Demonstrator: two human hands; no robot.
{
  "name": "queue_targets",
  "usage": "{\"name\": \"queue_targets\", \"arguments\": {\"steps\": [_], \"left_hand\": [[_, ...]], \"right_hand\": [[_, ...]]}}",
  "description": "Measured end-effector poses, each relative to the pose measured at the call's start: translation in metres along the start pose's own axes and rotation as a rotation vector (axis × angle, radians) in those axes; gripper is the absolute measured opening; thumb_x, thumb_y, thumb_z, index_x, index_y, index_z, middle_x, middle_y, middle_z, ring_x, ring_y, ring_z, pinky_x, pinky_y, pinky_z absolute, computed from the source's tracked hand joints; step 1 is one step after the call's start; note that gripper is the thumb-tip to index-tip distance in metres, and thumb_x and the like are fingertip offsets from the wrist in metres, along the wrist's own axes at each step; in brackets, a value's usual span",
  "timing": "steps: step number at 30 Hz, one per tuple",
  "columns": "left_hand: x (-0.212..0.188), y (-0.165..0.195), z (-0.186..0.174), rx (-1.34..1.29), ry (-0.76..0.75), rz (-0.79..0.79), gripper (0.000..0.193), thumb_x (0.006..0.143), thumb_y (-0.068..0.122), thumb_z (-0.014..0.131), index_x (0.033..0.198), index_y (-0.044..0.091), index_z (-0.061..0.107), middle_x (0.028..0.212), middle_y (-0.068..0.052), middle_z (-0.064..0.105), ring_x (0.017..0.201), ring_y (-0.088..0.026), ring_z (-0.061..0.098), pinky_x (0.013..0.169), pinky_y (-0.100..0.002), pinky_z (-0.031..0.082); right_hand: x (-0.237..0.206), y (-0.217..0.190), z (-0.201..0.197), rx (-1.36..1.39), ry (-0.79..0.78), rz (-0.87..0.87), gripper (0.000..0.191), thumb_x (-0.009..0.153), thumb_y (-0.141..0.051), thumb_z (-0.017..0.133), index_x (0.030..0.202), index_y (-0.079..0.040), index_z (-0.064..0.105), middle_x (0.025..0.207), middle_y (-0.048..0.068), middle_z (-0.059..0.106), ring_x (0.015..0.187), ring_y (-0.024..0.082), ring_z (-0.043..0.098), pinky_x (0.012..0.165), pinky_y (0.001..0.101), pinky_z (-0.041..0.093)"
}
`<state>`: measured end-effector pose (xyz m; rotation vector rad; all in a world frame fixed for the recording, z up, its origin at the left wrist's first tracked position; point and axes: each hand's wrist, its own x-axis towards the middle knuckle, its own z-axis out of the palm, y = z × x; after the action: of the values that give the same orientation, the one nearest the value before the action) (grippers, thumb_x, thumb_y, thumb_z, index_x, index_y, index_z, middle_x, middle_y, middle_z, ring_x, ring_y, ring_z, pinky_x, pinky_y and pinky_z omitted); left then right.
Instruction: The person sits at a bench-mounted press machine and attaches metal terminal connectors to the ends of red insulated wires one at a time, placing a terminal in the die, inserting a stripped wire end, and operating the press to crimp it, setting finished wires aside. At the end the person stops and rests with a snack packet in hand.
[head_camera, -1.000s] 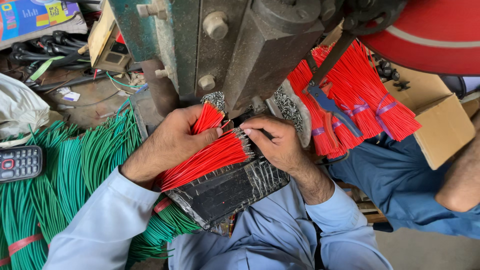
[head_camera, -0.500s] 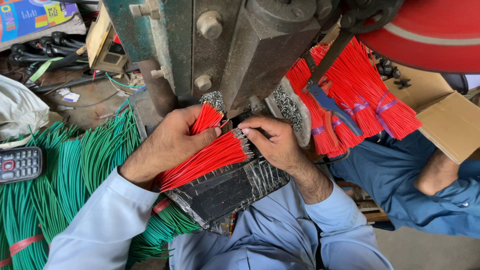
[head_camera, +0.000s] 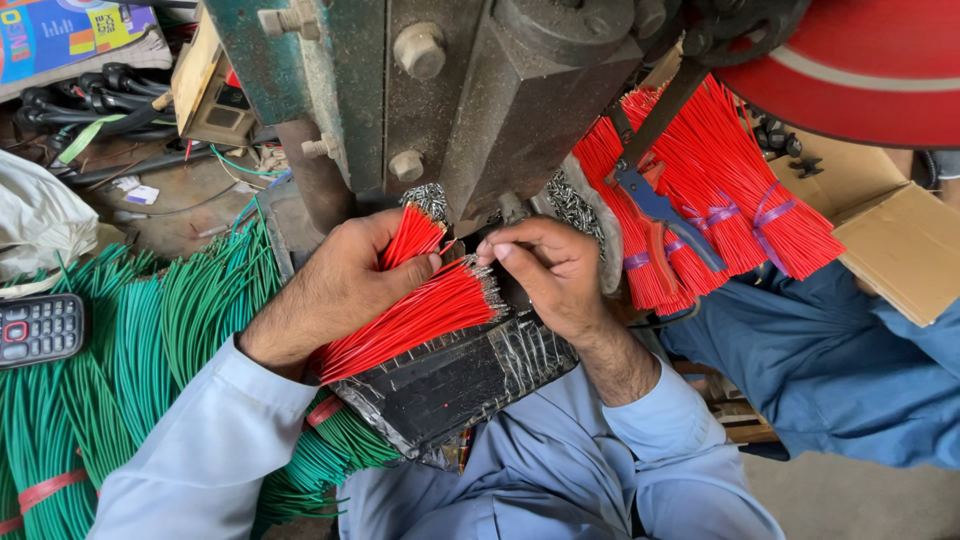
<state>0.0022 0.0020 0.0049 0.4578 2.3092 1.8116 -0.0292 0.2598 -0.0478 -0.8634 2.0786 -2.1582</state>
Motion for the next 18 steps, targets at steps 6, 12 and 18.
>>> {"name": "queue_targets", "arguments": {"steps": [6, 12, 18], "left_hand": [[0.0009, -0.0015, 0.0007, 0.005, 0.003, 0.018, 0.018, 0.093, 0.014, 0.067, 0.106, 0.001, 0.068, 0.083, -0.004, 0.073, 0.08, -0.008, 0.064, 0.075, -0.03, 0.057], [0.0011, -0.0022, 0.0005, 0.027, 0.007, 0.01, 0.018, 0.094, 0.015, 0.068, 0.105, 0.001, 0.068, 0.082, -0.004, 0.072, 0.079, -0.008, 0.064, 0.074, -0.03, 0.057], [-0.0004, -0.001, 0.0009, 0.022, 0.022, -0.013, 0.019, 0.091, 0.015, 0.07, 0.105, 0.001, 0.069, 0.082, -0.004, 0.073, 0.077, -0.008, 0.064, 0.072, -0.03, 0.057]], "right_hand": [[-0.0007, 0.0031, -0.001, 0.019, -0.014, -0.018, 0.012, 0.106, 0.002, 0.06, 0.114, 0.005, 0.067, 0.107, 0.013, 0.074, 0.101, 0.017, 0.072, 0.096, 0.034, 0.061], [0.0037, 0.0045, 0.0047, -0.084, 0.061, 0.102, 0.012, 0.103, 0.0, 0.062, 0.112, 0.005, 0.069, 0.106, 0.012, 0.075, 0.1, 0.015, 0.073, 0.094, 0.0312, 0.06], [0.007, 0.0003, 0.0073, -0.18, 0.014, 0.084, 0.015, 0.104, -0.001, 0.062, 0.113, 0.007, 0.069, 0.107, 0.013, 0.076, 0.103, 0.014, 0.071, 0.094, 0.0288, 0.059]]}}
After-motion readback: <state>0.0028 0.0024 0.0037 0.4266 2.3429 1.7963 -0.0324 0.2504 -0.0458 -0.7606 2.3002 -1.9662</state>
